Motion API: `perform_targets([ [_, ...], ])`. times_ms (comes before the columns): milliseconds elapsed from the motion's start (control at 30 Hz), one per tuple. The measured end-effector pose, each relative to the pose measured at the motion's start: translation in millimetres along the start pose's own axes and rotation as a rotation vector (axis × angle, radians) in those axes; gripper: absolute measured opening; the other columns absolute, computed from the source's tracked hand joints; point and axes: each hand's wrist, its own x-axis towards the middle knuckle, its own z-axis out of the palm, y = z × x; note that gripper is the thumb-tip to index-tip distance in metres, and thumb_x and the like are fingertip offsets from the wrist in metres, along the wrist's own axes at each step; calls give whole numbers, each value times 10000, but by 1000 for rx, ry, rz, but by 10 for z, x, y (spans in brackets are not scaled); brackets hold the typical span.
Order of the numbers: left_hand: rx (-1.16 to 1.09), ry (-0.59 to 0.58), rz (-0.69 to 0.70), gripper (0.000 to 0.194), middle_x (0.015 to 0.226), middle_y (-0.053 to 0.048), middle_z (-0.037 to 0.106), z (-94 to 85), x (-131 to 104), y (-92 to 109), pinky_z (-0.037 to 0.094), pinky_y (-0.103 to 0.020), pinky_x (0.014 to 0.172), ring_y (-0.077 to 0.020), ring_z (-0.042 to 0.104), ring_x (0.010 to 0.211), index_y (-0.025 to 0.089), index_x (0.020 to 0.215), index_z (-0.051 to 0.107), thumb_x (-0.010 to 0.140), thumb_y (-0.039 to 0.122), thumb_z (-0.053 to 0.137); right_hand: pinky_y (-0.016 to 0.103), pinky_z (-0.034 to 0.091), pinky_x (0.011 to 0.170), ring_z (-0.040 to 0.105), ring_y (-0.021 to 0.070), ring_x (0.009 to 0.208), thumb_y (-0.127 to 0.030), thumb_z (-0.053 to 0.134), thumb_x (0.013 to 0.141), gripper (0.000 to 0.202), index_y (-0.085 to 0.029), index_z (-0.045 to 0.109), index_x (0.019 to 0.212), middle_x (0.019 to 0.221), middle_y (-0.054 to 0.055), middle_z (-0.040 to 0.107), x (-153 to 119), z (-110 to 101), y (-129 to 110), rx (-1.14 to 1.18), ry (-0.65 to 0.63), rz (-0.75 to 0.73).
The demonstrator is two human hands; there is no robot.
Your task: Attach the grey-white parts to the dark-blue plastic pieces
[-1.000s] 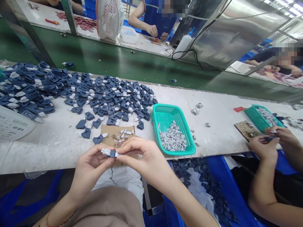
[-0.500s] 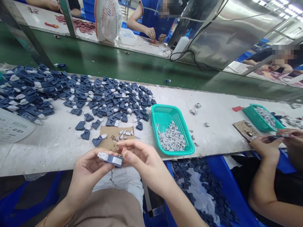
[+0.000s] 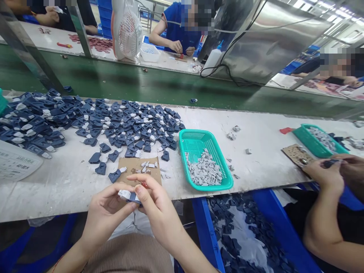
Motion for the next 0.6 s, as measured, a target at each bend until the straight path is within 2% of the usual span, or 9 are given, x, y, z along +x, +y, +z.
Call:
perform_targets([
  [133,174,-125,65,171,928,-57,676,-55,68,26,560,-254,709,-214,654,896,226,930,706,770,168,708,242,538,704,626,186,995,-508,421,952,366,-289,607,1178,1182,57,622,-33,-4,95,9,37,-2],
  [167,225,-156,105,182,910,-55,671,-65,90,45,551,-252,713,-208,647,886,236,938,713,771,163,707,242,534,677,638,179,938,-516,378,964,402,-276,598,1200,1121,61,644,-37,-39,108,1,32,-16],
  [233,328,-197,200,186,828,-41,651,-87,142,91,526,-233,696,-177,634,806,254,928,743,772,159,708,252,511,607,630,161,737,-518,315,980,469,-226,597,1215,851,44,662,-34,-196,101,-96,39,-71],
  [300,384,-198,272,178,758,-29,626,-115,202,133,500,-212,652,-145,610,718,274,905,773,778,169,707,273,492,600,591,160,634,-479,346,979,445,-186,639,1143,674,12,608,-4,-484,52,-311,135,-159],
  [333,390,-185,287,173,742,-27,618,-134,238,151,489,-201,622,-136,599,694,282,896,782,782,178,706,284,491,626,598,169,657,-445,398,967,389,-185,666,1078,692,19,622,27,-668,20,-443,228,-204],
  [400,392,-131,287,153,732,-30,617,-175,324,180,476,-194,591,-136,589,690,283,878,793,777,200,714,317,501,722,636,201,805,-365,490,927,269,-196,679,1015,907,64,693,131,-1075,-35,-695,417,-265],
  [433,394,-96,278,141,730,-33,617,-195,376,196,474,-197,582,-142,586,694,276,873,795,770,214,721,330,506,738,640,211,846,-334,494,920,247,-196,676,1015,978,78,698,204,-1274,-51,-803,447,-278],
  [533,390,10,255,119,742,-41,623,-238,567,279,493,-227,589,-163,592,704,245,848,797,747,268,738,358,517,757,650,225,890,-229,496,891,234,-169,667,1039,1026,104,690,473,-1732,-48,-1052,344,-267],
  [600,408,83,260,146,756,-39,636,-252,735,382,504,-246,604,-171,601,701,231,846,791,736,312,740,357,520,764,657,225,881,-169,546,842,208,-161,687,995,993,102,700,644,-1883,-27,-1098,255,-267],
])
